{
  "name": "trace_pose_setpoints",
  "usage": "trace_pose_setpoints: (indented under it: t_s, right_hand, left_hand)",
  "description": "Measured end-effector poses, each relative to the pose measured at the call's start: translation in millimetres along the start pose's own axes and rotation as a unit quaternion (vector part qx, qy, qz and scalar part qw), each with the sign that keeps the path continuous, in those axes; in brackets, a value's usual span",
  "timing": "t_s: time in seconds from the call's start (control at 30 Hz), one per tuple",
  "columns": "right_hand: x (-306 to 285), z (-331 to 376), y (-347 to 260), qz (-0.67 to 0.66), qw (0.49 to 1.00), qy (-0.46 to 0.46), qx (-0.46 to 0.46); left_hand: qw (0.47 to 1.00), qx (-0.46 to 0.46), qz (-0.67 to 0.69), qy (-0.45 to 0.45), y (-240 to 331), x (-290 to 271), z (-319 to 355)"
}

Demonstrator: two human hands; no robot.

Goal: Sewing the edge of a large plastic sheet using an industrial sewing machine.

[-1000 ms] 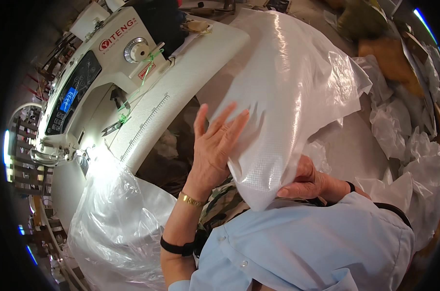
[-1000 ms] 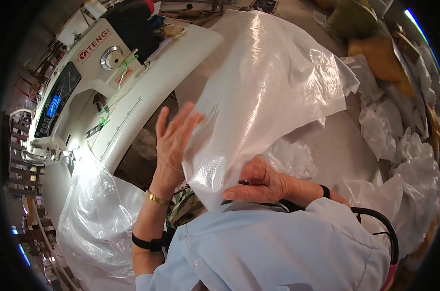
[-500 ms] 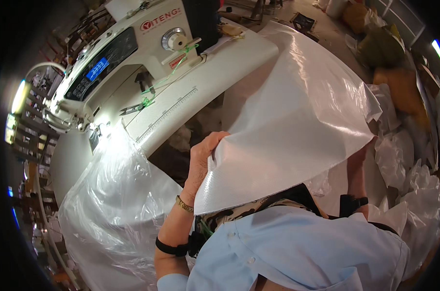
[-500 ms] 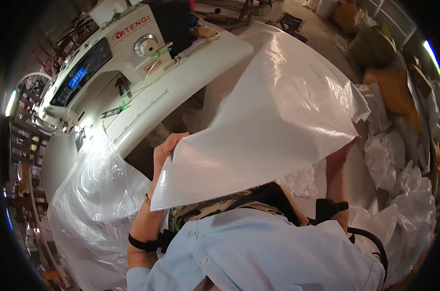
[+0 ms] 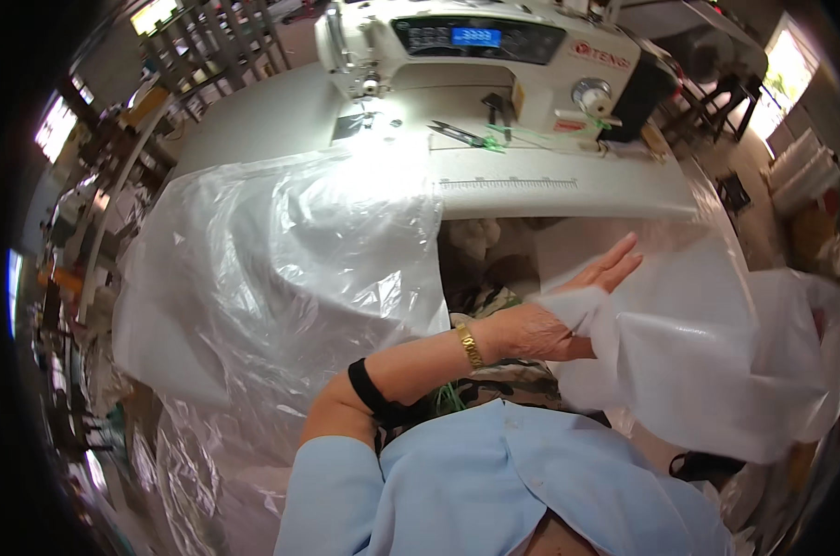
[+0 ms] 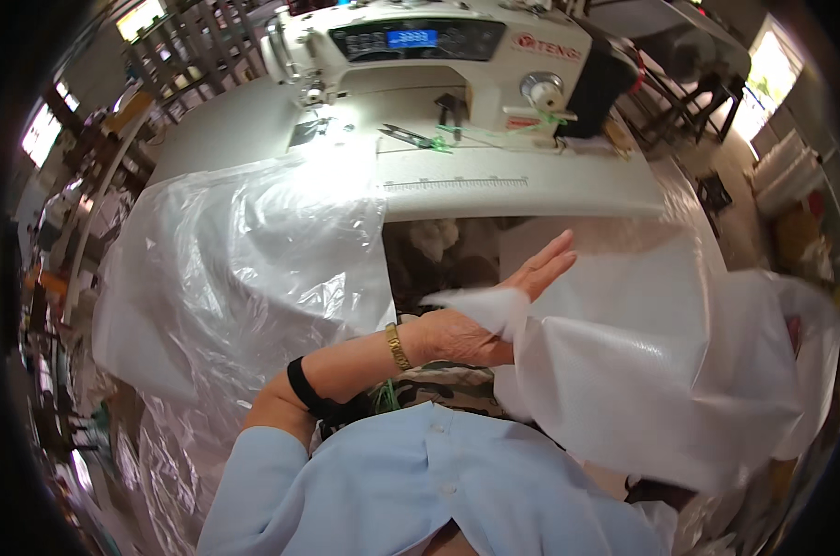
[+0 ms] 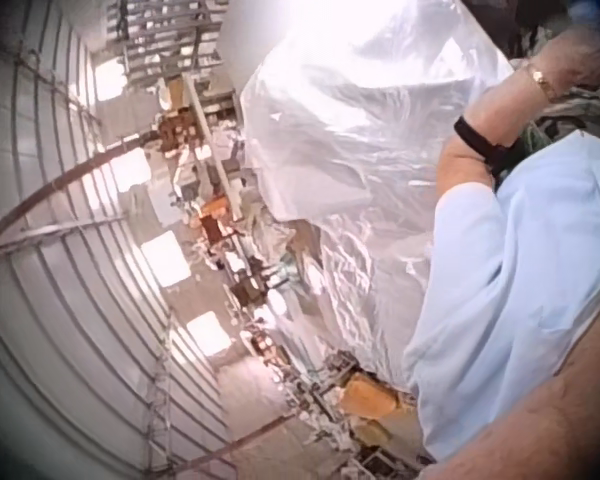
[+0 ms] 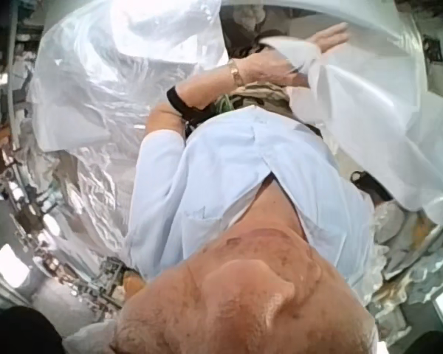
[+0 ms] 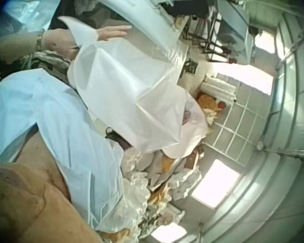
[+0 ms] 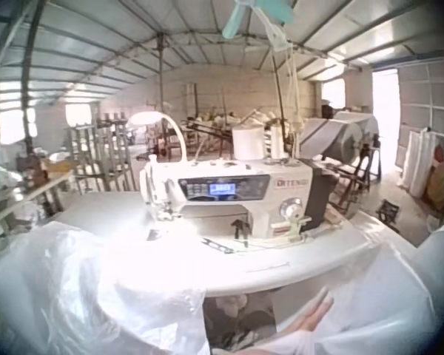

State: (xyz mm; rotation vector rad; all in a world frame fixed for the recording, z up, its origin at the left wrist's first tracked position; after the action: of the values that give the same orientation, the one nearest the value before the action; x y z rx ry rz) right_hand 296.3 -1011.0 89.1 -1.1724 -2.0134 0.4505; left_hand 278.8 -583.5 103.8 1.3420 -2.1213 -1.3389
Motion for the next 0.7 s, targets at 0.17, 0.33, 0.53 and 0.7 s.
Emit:
trace_pose_setpoints:
  t_s: [0.17, 0.33, 0.53, 0.7]
  right_hand:
    - [187.8, -57.0, 52.5, -0.084, 0.979, -0.186, 0.011]
    - [387.5, -87.9, 96.0, -0.065, 0.909, -0.393, 0.125]
    - [474.7, -93.4, 75.6, 0.289, 0.778, -0.552, -0.073]
    - [395.2, -103.0, 82.2, 0.356, 0.75, -0.351, -0.434]
  left_hand:
    - [0.973, 0.119, -0.099, 0.171, -5.7, -16.2, -27.0]
    - [0.984, -0.017, -0.005, 0.175, -0.2, -52.7, 20.4]
    - [0.969, -0.125, 0.015, 0.212, 10.2, -97.5, 68.5]
    - [0.947, -0.147, -0.026, 0.286, 34.6, -133.2, 102.1]
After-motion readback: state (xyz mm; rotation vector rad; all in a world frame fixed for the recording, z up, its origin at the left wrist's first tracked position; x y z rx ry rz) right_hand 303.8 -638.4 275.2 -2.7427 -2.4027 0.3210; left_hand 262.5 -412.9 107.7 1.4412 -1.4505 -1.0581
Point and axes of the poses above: each hand's wrist, its own z-axis away from the middle knuckle, its own x-axis out of the palm, y = z × x, the point moved 5 cm from there along -z, towards the middle knuckle
